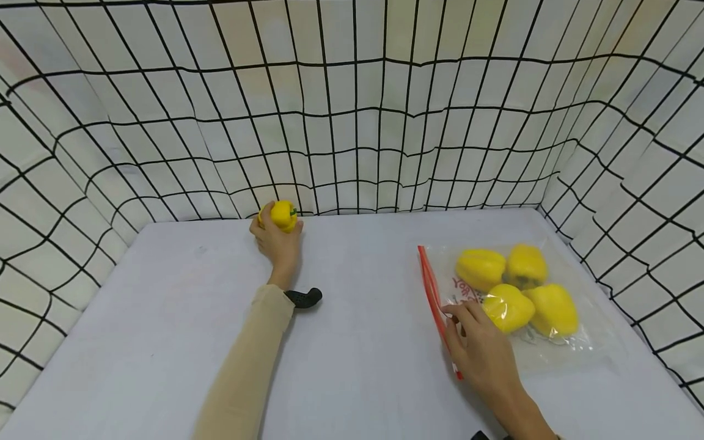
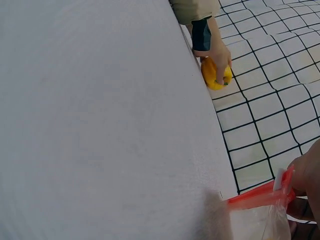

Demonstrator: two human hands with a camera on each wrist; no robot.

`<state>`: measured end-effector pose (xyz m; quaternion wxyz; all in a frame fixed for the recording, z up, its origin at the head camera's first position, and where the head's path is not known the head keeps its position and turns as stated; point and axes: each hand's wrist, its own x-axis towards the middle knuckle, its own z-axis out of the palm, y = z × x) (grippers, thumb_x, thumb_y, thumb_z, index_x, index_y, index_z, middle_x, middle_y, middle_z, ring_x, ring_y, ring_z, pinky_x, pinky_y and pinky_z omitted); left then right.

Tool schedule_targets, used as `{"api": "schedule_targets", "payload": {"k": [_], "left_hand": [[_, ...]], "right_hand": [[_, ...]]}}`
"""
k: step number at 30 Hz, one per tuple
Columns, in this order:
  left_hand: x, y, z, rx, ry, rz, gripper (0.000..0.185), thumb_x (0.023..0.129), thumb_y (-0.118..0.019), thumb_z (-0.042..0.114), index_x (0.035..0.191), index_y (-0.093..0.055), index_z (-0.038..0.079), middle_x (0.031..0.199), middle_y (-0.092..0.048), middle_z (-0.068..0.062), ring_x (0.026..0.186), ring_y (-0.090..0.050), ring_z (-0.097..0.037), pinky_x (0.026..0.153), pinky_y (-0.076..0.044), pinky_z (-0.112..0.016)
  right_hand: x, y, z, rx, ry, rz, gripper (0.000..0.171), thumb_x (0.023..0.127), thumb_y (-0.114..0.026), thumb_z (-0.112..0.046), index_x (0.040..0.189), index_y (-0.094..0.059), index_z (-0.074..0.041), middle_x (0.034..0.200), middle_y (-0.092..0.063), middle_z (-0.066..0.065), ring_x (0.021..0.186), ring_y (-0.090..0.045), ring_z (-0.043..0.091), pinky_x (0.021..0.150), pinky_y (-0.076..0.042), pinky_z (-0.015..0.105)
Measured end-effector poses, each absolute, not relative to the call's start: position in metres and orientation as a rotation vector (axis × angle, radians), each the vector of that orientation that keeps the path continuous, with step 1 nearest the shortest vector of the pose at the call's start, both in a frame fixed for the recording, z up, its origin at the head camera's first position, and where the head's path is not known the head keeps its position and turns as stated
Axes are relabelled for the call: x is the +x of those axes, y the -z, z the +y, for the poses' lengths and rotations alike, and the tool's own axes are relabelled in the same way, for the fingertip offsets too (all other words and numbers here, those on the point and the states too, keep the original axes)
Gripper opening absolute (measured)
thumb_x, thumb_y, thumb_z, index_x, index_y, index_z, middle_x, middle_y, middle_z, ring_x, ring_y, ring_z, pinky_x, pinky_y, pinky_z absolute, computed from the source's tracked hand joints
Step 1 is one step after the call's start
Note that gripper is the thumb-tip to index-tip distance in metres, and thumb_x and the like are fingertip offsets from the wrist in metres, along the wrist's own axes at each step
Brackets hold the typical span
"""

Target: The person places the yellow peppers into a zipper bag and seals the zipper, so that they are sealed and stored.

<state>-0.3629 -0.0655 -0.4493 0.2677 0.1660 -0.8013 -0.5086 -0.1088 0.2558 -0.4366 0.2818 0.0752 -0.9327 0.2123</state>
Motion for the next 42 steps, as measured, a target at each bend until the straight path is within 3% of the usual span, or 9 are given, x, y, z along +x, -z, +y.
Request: {"api": "schedule_targets", "payload": {"k": [16,24,33,37,42], "left_hand": [[-0.361,0.441,-0.073,0.509,1.512,-2.073,0.064,0.085,-0.076,0.023,0.134,-0.037,0.021,0.142,-0.029,-0.014,0.128,-0.039,-0.038,0.113,-0.032,-0.043],[-0.359,0.446,-0.076,0.523,1.617,-1.967,0.064,0.085,-0.077,0.023,0.134,-0.036,0.022,0.142,-0.033,-0.013,0.135,-0.037,-0.028,0.117,-0.029,-0.034],[-0.352,0.445,-0.078,0.486,1.726,-1.905,0.063,0.088,-0.073,0.032,0.136,-0.033,0.025,0.146,-0.032,-0.010,0.137,-0.037,-0.021,0.117,-0.030,-0.030],[-0.349,0.442,-0.078,0.419,1.795,-1.822,0.062,0.089,-0.072,0.037,0.136,-0.032,0.027,0.148,-0.031,-0.006,0.136,-0.037,-0.017,0.116,-0.032,-0.027],[-0.345,0.431,-0.075,0.244,1.957,-1.701,0.063,0.093,-0.067,0.034,0.141,-0.028,0.020,0.147,-0.031,-0.005,0.130,-0.042,-0.016,0.112,-0.038,-0.028]], "right_hand": [[-0.111,0.432,0.255,0.174,-0.579,-2.524,0.023,0.084,-0.074,-0.009,0.106,-0.070,-0.015,0.091,-0.059,-0.005,0.071,-0.053,0.008,0.054,-0.047,0.018],[-0.110,0.437,0.255,0.171,-0.576,-2.532,0.022,0.084,-0.073,-0.008,0.105,-0.071,-0.014,0.090,-0.058,-0.005,0.069,-0.051,0.007,0.053,-0.046,0.018],[-0.108,0.437,0.255,0.161,-0.574,-2.534,0.023,0.083,-0.074,-0.008,0.105,-0.070,-0.015,0.088,-0.057,-0.006,0.070,-0.052,0.008,0.054,-0.047,0.019],[-0.107,0.436,0.255,0.156,-0.572,-2.536,0.023,0.083,-0.075,-0.008,0.105,-0.070,-0.015,0.088,-0.057,-0.006,0.070,-0.052,0.008,0.055,-0.047,0.019],[-0.107,0.435,0.255,0.161,-0.563,-2.538,0.022,0.083,-0.075,-0.009,0.104,-0.070,-0.015,0.087,-0.057,-0.005,0.070,-0.051,0.009,0.055,-0.047,0.019]]}}
